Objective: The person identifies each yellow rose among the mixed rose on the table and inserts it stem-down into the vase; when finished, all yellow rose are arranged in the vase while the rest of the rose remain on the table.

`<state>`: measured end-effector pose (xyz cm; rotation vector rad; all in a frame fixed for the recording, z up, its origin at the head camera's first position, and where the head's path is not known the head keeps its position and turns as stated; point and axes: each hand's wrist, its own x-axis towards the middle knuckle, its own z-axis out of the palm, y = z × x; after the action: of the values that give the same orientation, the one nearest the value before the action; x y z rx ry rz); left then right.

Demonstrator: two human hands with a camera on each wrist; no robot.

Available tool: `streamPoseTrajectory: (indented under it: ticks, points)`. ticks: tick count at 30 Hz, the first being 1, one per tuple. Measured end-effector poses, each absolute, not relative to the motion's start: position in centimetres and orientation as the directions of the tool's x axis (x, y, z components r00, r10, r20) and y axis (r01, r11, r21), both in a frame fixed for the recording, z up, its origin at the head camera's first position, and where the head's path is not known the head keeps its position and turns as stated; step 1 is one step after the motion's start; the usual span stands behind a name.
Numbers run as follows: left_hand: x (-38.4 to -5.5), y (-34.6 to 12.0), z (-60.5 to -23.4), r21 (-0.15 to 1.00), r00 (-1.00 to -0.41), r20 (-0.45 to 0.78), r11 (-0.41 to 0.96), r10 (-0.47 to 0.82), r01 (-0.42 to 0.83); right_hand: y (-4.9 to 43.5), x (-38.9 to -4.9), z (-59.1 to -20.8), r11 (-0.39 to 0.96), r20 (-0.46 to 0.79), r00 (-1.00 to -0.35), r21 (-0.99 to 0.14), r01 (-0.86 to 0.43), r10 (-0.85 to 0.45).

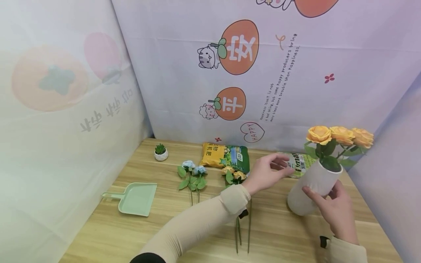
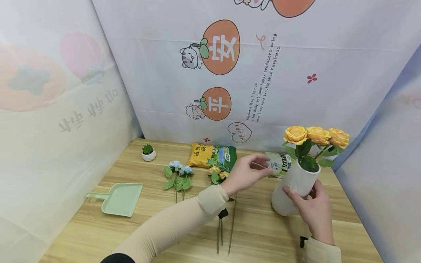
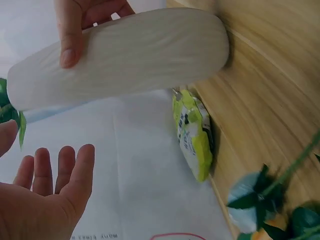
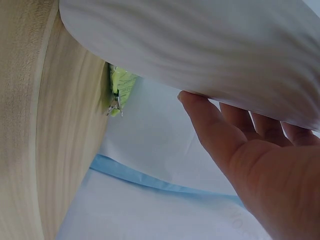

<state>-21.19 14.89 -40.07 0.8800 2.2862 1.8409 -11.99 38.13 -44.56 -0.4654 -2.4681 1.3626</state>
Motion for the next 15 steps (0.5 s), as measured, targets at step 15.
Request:
streamPoseTrajectory:
  ticks: [15]
  points:
    - [-20.8,5.8,-44.2,0.957,-0.915,0.168,0.163,0.367,0.241,38.3,-12.0,-44.5,0.493,0.072,-0.916,-0.858,0.144,0.394]
